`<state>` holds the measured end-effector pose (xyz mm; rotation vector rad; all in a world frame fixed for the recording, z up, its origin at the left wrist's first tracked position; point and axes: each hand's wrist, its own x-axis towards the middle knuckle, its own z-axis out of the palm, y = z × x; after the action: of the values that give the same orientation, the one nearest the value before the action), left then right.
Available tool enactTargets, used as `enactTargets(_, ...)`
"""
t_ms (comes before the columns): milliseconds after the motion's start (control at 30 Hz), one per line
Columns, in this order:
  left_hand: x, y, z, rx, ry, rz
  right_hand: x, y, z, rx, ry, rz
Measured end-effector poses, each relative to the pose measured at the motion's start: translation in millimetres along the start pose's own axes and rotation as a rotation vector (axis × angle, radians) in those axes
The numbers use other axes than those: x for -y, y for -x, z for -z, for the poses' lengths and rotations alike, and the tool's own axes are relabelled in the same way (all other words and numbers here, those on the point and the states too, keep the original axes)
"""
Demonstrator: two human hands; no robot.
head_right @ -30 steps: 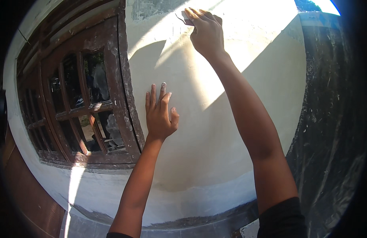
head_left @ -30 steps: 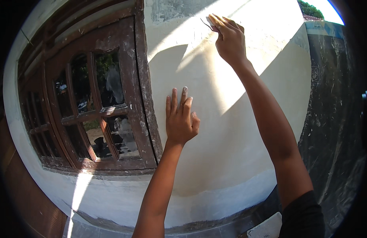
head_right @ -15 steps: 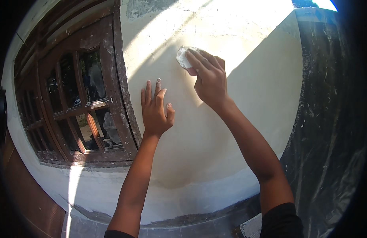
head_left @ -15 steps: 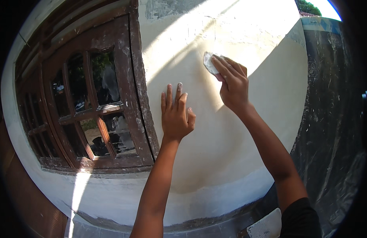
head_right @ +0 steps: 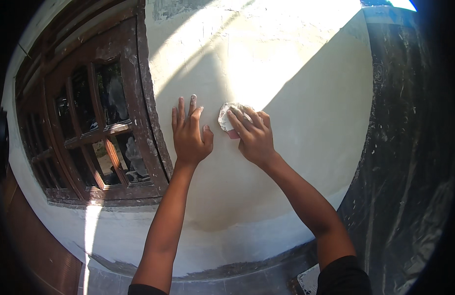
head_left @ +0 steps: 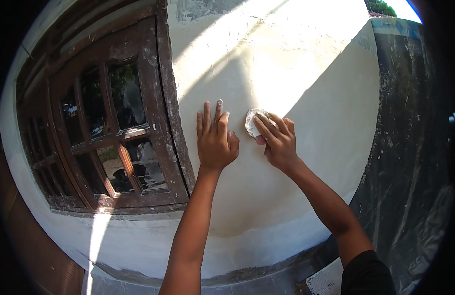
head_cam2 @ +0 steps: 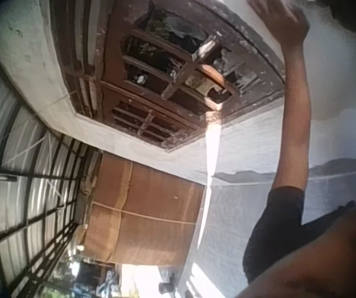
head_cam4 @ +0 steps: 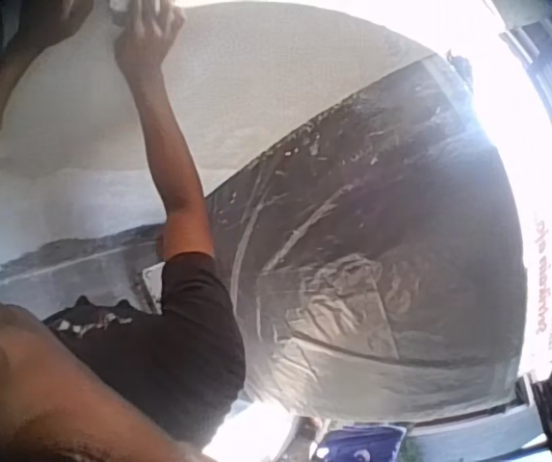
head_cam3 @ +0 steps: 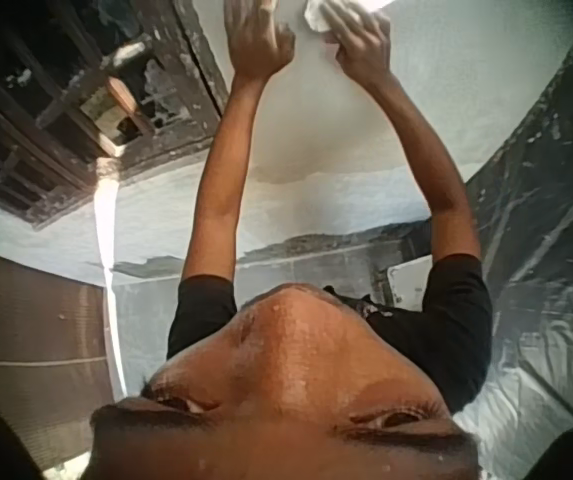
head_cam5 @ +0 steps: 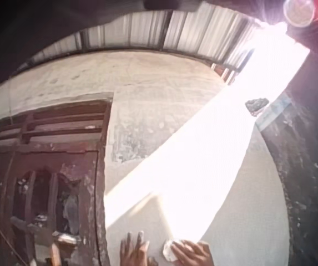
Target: The person applies wall putty to a concrete wall using a small block applicator, patching the surface.
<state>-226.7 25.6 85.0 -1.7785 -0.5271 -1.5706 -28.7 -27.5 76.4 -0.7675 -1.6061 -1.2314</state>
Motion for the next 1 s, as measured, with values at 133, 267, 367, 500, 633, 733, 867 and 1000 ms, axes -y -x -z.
enactTargets(133, 0.4, 3.0, -0.7, 0.001, -0.008, 0.006, -13.2, -87.0, 17.7, -0.23, -0.079, -0.015)
enactTargets(267, -5.6, -1.8, -3.5, 0.004, 0.003, -0.008, -67.1, -206.5, 18.4, -0.355, 0.107, 0.054)
enactTargets(367, -5.8, -1.7, -3.8, 0.008, 0.007, -0.011, -76.6, -214.7, -11.4, -0.198, 0.102, -0.161)
enactTargets(500, -3.4, -1.2, -0.8, 0.003, 0.002, -0.003, -27.9, -122.5, -42.7, -0.192, 0.151, -0.041)
enactTargets(633, -5.1, -3.1, -2.7, -0.034, 0.014, 0.011, 22.5, -56.6, -15.8, 0.021, 0.013, -0.009)
enactTargets(733, 2.1, 3.3, 1.5, -0.007, -0.013, 0.024, 20.9, -105.1, 5.4, -0.122, -0.053, -0.015)
enactTargets(867, -7.7, -1.2, -7.0, -0.023, 0.005, -0.003, -49.9, -215.4, 14.9, -0.346, 0.13, -0.085)
enactTargets(1000, -5.4, -1.9, -6.0, -0.007, -0.001, -0.001, -43.7, -221.1, -21.3, -0.068, 0.247, -0.222)
